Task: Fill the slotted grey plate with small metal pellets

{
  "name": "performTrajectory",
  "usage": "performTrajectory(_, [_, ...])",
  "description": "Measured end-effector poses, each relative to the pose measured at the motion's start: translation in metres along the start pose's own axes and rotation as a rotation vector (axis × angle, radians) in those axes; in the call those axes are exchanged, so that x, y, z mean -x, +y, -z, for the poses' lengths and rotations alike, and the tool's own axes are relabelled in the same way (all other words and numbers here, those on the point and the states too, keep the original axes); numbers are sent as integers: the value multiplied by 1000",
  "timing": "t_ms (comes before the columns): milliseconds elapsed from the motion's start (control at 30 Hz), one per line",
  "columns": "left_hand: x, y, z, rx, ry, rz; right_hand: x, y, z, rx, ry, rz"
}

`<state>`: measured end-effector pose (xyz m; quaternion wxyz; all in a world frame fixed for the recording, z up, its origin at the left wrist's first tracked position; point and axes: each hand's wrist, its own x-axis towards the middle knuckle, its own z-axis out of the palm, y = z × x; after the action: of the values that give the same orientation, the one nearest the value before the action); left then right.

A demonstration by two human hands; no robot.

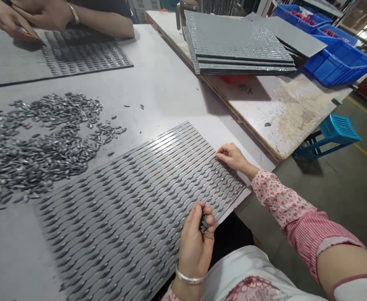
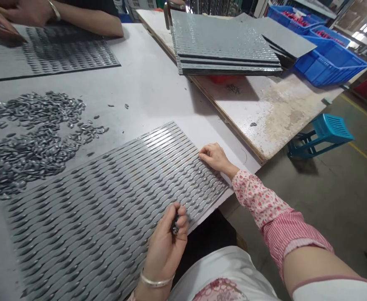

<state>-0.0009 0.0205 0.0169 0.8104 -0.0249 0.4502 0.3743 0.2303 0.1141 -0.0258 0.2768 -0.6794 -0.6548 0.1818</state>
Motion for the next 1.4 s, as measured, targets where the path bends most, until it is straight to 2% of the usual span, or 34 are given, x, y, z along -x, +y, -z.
performTrajectory(133, [2,2,-4,-25,43,5,-1,9,-12,99,27,-3])
performTrajectory(233, [1,2,-2,-51,26,-4,1,9,-14,103,71,-14])
performTrajectory(333, [0,1,2,-34,0,-4,3,11,-10,53,87,-1])
performTrajectory(633, [1,3,-4,-39,76,-16,6,15,-7,34,34,50])
performTrajectory(833, [-2,4,1,-7,57,3,15,18,-1,-29,83,56])
performTrajectory(1000, [-3,3,6,0,53,-17,21,26,3,-32,28,90])
performTrajectory(1233, [-6,0,7,-17,-44,-46,19,24,0,-15,15,96])
performTrajectory(1400, [-6,-1,8,27,2,-52,22,17,6,-86,51,56])
